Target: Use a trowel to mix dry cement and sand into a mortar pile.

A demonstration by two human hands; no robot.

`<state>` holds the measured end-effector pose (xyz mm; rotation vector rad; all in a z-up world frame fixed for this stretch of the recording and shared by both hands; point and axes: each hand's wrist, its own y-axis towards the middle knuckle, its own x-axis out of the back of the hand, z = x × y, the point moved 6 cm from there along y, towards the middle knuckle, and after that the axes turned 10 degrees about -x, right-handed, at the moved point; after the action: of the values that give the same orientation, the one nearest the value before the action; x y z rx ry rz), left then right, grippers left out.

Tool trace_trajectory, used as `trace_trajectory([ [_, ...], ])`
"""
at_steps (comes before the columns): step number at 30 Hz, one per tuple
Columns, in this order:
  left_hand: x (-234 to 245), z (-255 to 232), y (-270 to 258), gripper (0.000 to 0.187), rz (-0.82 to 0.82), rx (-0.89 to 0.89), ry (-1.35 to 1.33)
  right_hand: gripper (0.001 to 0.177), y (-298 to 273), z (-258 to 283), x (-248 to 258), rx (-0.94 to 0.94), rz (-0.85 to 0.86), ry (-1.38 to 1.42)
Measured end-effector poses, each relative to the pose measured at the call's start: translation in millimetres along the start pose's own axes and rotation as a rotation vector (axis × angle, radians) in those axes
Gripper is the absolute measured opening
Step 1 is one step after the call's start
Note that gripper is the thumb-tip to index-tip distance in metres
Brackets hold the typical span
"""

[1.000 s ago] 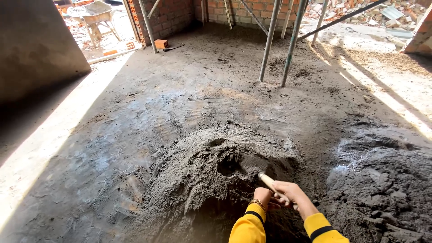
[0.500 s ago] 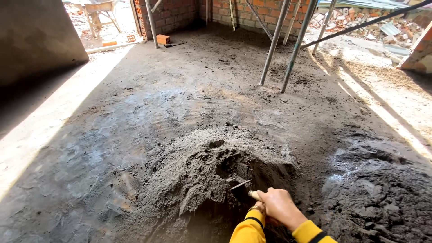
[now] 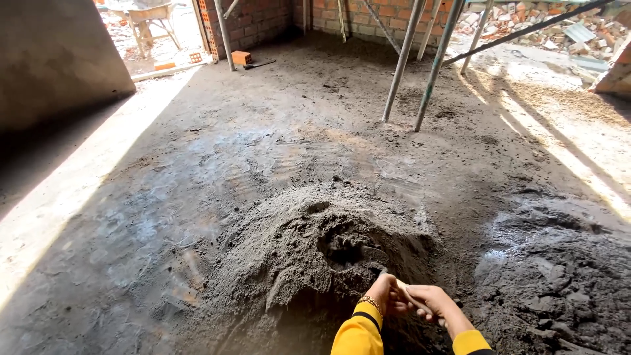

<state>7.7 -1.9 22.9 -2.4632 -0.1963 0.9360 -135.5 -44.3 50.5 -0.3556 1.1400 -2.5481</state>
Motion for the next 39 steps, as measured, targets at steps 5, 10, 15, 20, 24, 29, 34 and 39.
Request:
trace_trajectory([
  [5,-27.4,-0.3,20.5,0.025,0.054,-0.093,-0.081,0.035,-32.0,28.6,-3.0,0.081,-0.062,0.009],
  [10,-59.5,-21.5,11.5,0.043,0.033,-0.277,-0.326,0.044,-72.2,80.3,-19.0,0.183,-0.521,-0.994],
  [15,-36.2,-59.3,14.2,0.044,0.057,-0.359,-0.467,0.016,-75.2,121.9,-83.4,0.840,-0.649,-1.358],
  [20,31.0,-55.5,28.6,0.040,-0.019,-0.352,-0.462,0.014,-3.8,95.7,-147.0,0.806,-0.505,-1.448],
  [24,56.5,-35.6,45.7,0.034,-0.129,-0.305,-0.459,0.016,-5.1,87.1,-148.0,0.815,-0.486,-1.395],
  [29,49.0,3.7,67.6,0.027,-0.202,-0.293,-0.447,0.027,-50.2,86.0,-103.2,0.692,-0.393,-1.324],
  [34,-3.7,24.3,79.9,0.024,-0.155,-0.200,-0.492,0.044,-78.1,71.1,-34.9,0.564,-0.406,-1.153],
  [39,-39.0,3.4,38.8,0.026,-0.101,-0.225,-0.020,0.058,-38.4,30.9,1.2,0.549,-0.488,-0.806],
])
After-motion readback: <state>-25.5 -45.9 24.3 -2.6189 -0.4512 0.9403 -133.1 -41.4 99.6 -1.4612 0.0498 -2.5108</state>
